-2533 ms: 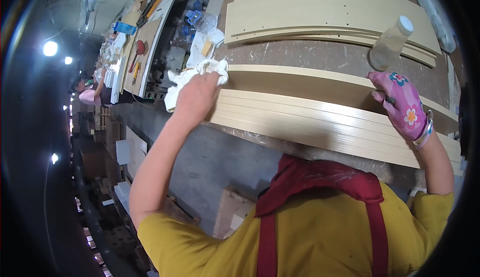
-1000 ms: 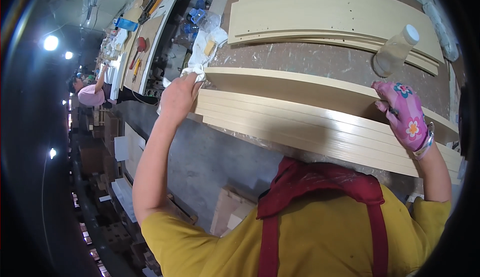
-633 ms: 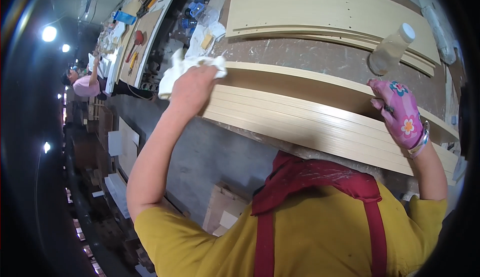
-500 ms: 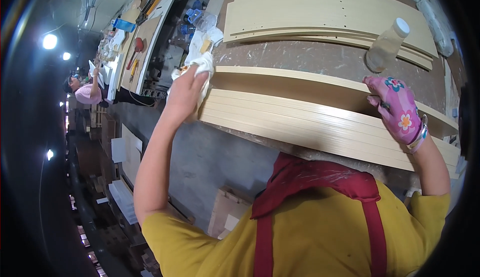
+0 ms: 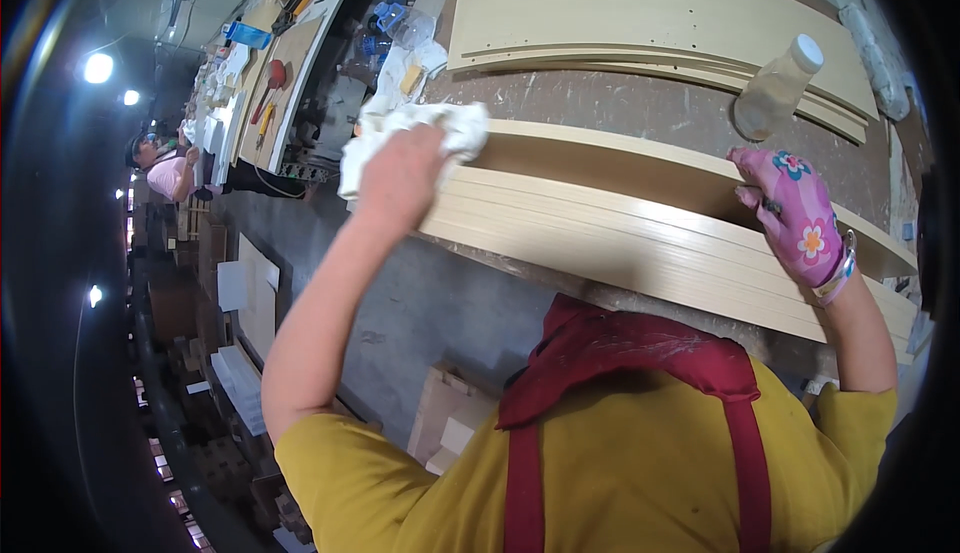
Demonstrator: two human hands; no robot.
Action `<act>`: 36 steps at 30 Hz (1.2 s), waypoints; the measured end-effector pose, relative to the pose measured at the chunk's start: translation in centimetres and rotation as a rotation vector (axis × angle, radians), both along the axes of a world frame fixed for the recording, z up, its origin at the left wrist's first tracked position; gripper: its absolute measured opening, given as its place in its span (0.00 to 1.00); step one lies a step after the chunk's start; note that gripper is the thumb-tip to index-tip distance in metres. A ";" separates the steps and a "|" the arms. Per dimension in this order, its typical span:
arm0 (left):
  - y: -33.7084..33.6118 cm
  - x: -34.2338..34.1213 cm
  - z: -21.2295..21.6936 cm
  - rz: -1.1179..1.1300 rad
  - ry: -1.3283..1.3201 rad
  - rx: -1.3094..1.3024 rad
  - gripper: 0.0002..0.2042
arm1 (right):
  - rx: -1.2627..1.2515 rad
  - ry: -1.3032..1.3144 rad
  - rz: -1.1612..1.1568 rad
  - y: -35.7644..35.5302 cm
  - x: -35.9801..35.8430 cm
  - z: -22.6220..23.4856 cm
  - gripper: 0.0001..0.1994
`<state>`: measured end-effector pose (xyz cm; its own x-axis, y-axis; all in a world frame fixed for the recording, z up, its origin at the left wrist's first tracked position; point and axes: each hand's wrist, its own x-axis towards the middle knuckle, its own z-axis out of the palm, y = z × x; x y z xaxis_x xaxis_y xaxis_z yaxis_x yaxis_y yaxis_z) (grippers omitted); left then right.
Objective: The person wipes the surface of several light-colored wooden planks using a white cloth. They repeatedly apply liquid from a clear bottle onto the cloth and wipe each plank individually, stacking them as they finish.
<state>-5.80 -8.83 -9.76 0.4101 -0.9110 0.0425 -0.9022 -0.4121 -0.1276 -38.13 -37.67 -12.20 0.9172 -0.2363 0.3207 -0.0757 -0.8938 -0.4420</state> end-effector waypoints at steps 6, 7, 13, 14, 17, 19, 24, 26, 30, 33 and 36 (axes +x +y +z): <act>0.2 -0.5 0.0 -0.064 -0.080 0.051 0.08 | 0.069 0.084 -0.011 -0.2 0.2 0.3 0.14; 0.1 -0.9 0.2 -0.104 -0.047 0.013 0.08 | 0.059 0.078 -0.006 -0.1 0.0 0.2 0.14; 0.2 0.5 -0.1 -0.113 -0.119 -0.020 0.08 | 0.075 0.103 -0.032 -0.1 0.0 0.2 0.13; -0.6 -1.0 0.4 -0.178 -0.095 -0.035 0.09 | 0.079 0.112 -0.031 -0.1 0.0 0.1 0.13; 0.0 0.8 0.4 -0.182 -0.118 -0.023 0.10 | 0.057 0.085 -0.029 -0.2 -0.4 0.0 0.14; 2.4 5.0 0.8 -0.029 -0.201 0.124 0.08 | 0.053 0.097 -0.011 -0.1 -0.6 -0.1 0.14; 6.4 6.4 5.0 0.373 -0.120 -0.229 0.16 | 0.036 0.139 -0.021 -0.2 0.0 0.7 0.14; 7.4 5.7 6.2 0.490 -0.042 -0.282 0.19 | 0.017 0.138 -0.023 -0.1 0.2 0.9 0.13; 10.3 5.1 6.5 0.616 -0.043 -0.275 0.18 | 0.022 0.114 0.001 0.1 0.3 1.0 0.16; 12.5 4.4 5.0 0.548 -0.153 -0.363 0.16 | -0.006 0.128 0.078 0.2 0.1 1.2 0.37; 12.4 2.9 2.2 0.565 0.156 -0.505 0.19 | -0.004 0.215 0.133 0.3 0.1 1.0 0.48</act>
<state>-2.86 3.57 -7.52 0.8425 -0.4468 0.3010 -0.5294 -0.7899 0.3094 -38.04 -37.41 -11.18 0.9875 -0.1079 0.1151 -0.0493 -0.9040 -0.4246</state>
